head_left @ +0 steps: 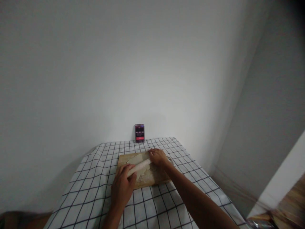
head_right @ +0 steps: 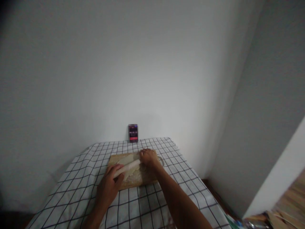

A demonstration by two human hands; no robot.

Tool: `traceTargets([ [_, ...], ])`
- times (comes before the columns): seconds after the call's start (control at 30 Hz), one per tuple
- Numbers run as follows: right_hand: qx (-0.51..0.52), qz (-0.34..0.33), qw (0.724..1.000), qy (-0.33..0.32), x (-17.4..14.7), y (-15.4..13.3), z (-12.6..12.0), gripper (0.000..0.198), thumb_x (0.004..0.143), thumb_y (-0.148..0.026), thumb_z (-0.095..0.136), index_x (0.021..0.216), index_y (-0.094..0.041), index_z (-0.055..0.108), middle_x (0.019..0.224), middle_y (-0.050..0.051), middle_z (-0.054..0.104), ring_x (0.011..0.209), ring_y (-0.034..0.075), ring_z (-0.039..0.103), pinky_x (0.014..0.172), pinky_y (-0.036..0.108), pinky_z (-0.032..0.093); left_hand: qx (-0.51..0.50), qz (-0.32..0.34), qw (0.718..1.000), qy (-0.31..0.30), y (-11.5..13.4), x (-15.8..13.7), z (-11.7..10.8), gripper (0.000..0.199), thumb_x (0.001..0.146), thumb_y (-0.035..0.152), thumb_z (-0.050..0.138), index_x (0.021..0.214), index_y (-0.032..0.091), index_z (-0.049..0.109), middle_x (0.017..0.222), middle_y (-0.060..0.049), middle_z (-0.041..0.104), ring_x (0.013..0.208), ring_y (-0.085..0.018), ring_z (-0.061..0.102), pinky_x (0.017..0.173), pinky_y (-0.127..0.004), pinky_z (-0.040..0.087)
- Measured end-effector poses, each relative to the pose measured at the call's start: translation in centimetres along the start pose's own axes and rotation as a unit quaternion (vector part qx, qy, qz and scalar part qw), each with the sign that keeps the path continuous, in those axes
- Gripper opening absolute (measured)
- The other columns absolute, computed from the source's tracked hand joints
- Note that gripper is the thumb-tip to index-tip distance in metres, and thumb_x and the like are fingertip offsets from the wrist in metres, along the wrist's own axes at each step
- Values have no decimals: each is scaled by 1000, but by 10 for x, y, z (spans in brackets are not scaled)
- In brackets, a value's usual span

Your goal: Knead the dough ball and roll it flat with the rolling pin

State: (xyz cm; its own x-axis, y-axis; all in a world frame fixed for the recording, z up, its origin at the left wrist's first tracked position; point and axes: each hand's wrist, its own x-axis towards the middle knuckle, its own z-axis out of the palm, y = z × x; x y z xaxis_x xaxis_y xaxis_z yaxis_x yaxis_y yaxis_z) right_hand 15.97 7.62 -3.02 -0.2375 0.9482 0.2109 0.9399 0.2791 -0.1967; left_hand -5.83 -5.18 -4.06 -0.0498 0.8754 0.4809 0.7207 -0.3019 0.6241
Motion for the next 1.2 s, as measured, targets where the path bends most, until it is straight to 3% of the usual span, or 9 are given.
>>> traceTargets([
  [0.2, 6, -30, 998, 58, -32, 6, 3, 38, 108, -28, 37, 129, -19, 68, 148, 14, 60, 135, 25, 53, 116, 41, 37, -13, 14, 1000, 4, -1, -1, 0, 28, 89, 31, 59, 112, 26, 73, 128, -6, 69, 120, -26, 67, 105, -44, 55],
  [0.47, 23, 7, 996, 88, -73, 5, 6, 36, 111, -41, 34, 122, -25, 65, 130, 9, 65, 121, 25, 57, 107, 41, 42, -35, 10, 999, -10, -1, -2, -1, 25, 86, 35, 63, 107, 27, 74, 124, -5, 71, 118, -27, 67, 106, -44, 55],
  [0.53, 40, -10, 995, 90, -77, 3, 4, 37, 108, -52, 42, 123, -27, 65, 130, 8, 65, 124, 26, 56, 109, 41, 40, -32, -6, 999, 3, -1, -4, -2, 26, 88, 37, 62, 108, 27, 74, 128, -5, 68, 120, -26, 66, 105, -44, 56],
  [0.63, 68, -48, 993, 85, -80, 1, 0, 60, 92, -72, 61, 131, -27, 63, 132, 9, 65, 124, 29, 56, 110, 42, 39, -26, -20, 999, 34, -3, -6, -2, 29, 91, 36, 58, 113, 27, 74, 137, -5, 63, 126, -26, 64, 104, -41, 57],
  [0.73, 85, -55, 991, 82, -81, -1, -2, 62, 89, -73, 65, 131, -27, 63, 132, 9, 65, 123, 29, 57, 109, 41, 38, -18, -15, 999, 47, -8, -6, 0, 29, 92, 34, 56, 115, 27, 73, 139, -6, 61, 128, -26, 62, 107, -42, 55],
  [0.87, 86, -25, 991, 100, -82, -3, -2, 52, 92, -69, 64, 120, -25, 66, 124, 9, 67, 120, 28, 58, 106, 41, 39, -14, -2, 997, 81, -12, -4, 3, 36, 96, 34, 51, 127, 23, 65, 145, -9, 58, 138, -27, 55, 116, -45, 49],
  [1.0, 52, 56, 989, 130, -83, -2, -4, 43, 102, -62, 52, 101, -22, 69, 114, 11, 70, 113, 27, 62, 98, 37, 43, -26, 15, 992, 124, -14, -3, 5, 47, 97, 35, 49, 141, 18, 52, 150, -15, 54, 143, -28, 50, 122, -47, 42],
  [1.1, 51, 98, 987, 115, -84, -3, -7, 47, 109, -54, 39, 94, -22, 70, 104, 9, 74, 100, 22, 68, 88, 32, 45, -31, 13, 994, 108, -16, -2, 6, 48, 97, 38, 49, 142, 20, 50, 148, -14, 57, 140, -28, 53, 119, -47, 45],
  [1.2, 35, 97, 990, 102, -84, -5, -10, 52, 102, -67, 48, 93, -21, 71, 99, 9, 76, 95, 24, 70, 85, 33, 45, -22, 9, 996, 87, -17, -2, 7, 45, 95, 41, 49, 136, 25, 56, 141, -10, 63, 134, -27, 59, 113, -46, 50],
])
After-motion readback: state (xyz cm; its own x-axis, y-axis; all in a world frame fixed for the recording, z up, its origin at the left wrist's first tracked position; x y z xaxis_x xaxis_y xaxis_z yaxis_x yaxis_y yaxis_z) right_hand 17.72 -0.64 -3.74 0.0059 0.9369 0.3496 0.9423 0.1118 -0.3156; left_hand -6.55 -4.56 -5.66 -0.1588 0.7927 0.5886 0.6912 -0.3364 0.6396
